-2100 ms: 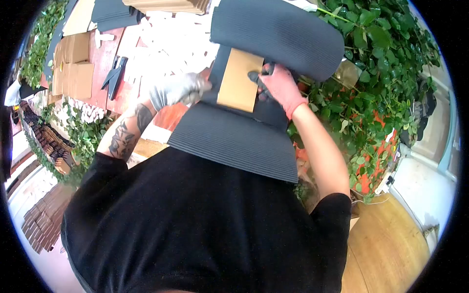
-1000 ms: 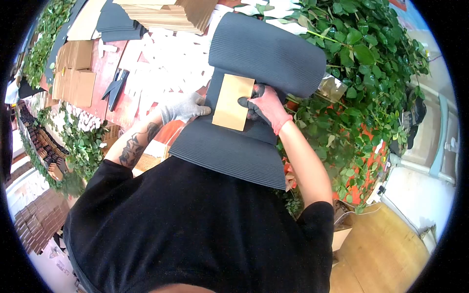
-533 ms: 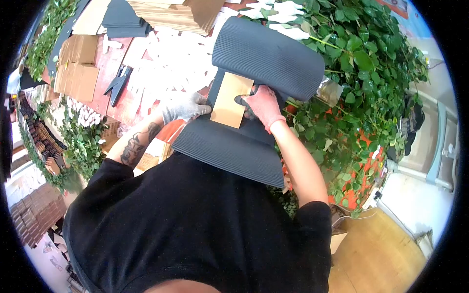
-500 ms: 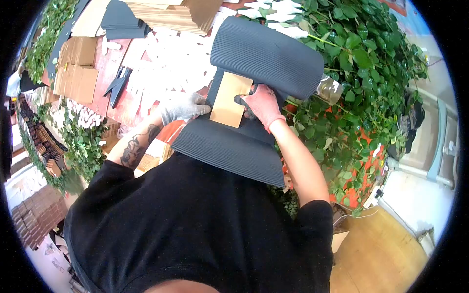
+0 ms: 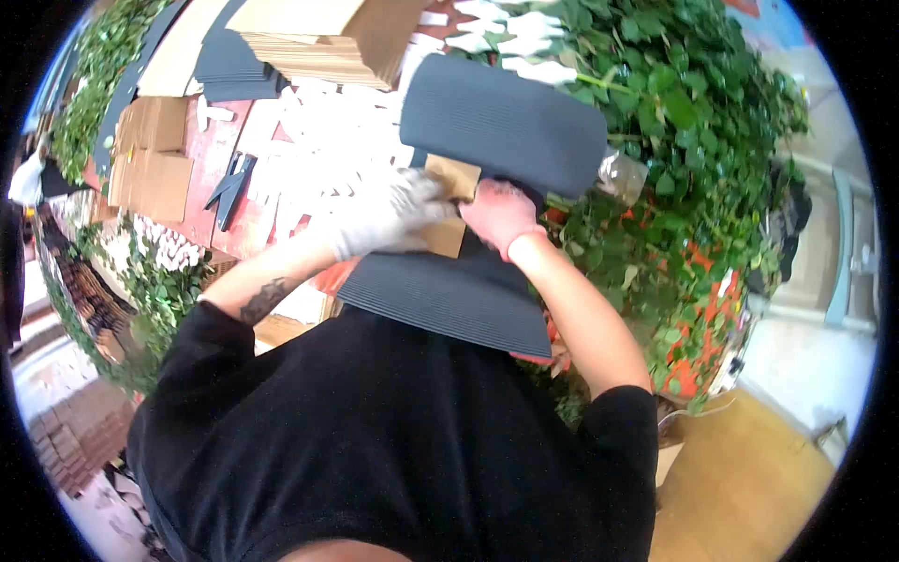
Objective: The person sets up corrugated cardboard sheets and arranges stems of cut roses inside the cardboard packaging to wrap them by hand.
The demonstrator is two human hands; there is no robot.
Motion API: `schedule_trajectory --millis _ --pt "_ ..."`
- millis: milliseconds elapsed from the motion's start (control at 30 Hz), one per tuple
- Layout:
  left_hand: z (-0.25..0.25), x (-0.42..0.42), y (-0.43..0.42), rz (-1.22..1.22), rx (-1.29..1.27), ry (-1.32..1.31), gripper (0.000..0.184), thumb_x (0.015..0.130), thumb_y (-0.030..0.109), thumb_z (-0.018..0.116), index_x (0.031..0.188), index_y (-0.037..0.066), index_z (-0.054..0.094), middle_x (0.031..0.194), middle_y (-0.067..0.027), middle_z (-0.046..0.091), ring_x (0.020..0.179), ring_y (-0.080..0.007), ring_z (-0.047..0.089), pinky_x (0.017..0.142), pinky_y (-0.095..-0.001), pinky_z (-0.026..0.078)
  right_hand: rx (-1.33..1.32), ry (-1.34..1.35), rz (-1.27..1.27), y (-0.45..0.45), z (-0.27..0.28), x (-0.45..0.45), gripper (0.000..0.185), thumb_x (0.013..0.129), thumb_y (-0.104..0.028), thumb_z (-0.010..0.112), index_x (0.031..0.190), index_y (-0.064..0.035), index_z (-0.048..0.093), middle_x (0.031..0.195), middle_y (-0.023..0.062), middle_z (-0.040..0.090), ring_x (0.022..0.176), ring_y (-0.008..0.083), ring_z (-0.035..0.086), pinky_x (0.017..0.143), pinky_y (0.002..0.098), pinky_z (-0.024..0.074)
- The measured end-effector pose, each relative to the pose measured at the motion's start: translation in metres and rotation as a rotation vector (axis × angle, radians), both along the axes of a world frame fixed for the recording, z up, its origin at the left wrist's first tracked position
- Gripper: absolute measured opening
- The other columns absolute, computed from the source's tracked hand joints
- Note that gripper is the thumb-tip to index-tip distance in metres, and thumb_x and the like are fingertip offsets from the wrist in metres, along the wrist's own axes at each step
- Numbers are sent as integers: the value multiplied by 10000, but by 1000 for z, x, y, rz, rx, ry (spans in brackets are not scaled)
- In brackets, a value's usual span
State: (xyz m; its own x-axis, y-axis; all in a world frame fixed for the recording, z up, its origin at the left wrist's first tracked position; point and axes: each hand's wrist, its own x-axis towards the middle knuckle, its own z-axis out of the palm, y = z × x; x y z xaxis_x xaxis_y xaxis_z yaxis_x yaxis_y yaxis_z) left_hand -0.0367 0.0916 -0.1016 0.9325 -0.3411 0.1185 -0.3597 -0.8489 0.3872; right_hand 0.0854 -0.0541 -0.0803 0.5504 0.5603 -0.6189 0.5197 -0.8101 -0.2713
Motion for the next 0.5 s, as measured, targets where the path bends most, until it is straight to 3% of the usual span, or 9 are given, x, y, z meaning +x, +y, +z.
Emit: schedule_trajectory --millis 33,100,133,167,233,333,400,467,500 --pt "2 3 -2 -15 92 32 406 710 291 688 1059 102 601 1069 -118 563 1040 -284 517 897 -412 405 -85 -215 301 -3 3 -4 376 817 -359 559 976 -23 622 891 139 662 825 240 653 731 355 524" --pt "-7 12 -1 -7 183 52 400 731 301 674 1072 107 595 1090 -120 557 1039 -283 518 902 -412 406 -26 -352 564 -2 27 -14 321 810 -361 566 1001 -105 598 928 104 650 891 260 634 800 378 500" --pt "-27 14 -3 -20 162 124 422 751 307 660 1113 107 573 1130 -112 547 1038 -282 520 920 -412 395 -138 -197 691 22 75 -25 375 792 -351 586 1038 -68 579 1039 142 608 999 284 589 845 392 472" --pt "-38 13 -8 -46 136 206 444 772 313 646 1153 106 550 1169 -105 537 1037 -281 522 939 -412 385 384 -396 761 17 80 -34 350 747 -273 626 1049 -106 568 1117 117 562 1079 273 533 891 379 442" --pt "-35 14 -17 -61 133 187 410 764 283 641 1127 106 569 1174 -119 533 1056 -293 516 936 -419 389 783 -646 940 45 97 -36 379 712 -157 610 1090 -149 578 1189 114 515 1124 351 459 949 435 394" --pt "-7 18 -16 -69 162 109 321 738 191 627 1048 106 623 1189 -161 521 1114 -329 496 927 -439 400 337 -1011 811 75 71 -17 538 783 -232 583 1298 -151 452 1289 155 477 1174 358 456 995 438 368" --pt "5 16 -15 -59 182 151 312 711 185 642 1014 109 639 1180 -169 522 1136 -328 486 896 -445 417 165 -641 693 67 66 11 557 876 -363 490 1366 -125 375 1386 155 414 1203 321 477 985 388 393" --pt "-5 15 -15 -66 140 69 328 690 198 653 1010 123 639 1168 -167 527 1133 -317 490 883 -439 419 27 -502 563 55 58 35 653 873 -457 482 1404 -111 323 1407 149 387 1159 287 515 955 376 412" --pt "-9 14 -13 -71 123 35 332 683 205 664 1004 127 638 1175 -166 520 1128 -308 494 878 -422 420 146 -525 561 42 45 50 661 870 -489 483 1394 -114 337 1307 135 475 1062 266 559 924 364 430"
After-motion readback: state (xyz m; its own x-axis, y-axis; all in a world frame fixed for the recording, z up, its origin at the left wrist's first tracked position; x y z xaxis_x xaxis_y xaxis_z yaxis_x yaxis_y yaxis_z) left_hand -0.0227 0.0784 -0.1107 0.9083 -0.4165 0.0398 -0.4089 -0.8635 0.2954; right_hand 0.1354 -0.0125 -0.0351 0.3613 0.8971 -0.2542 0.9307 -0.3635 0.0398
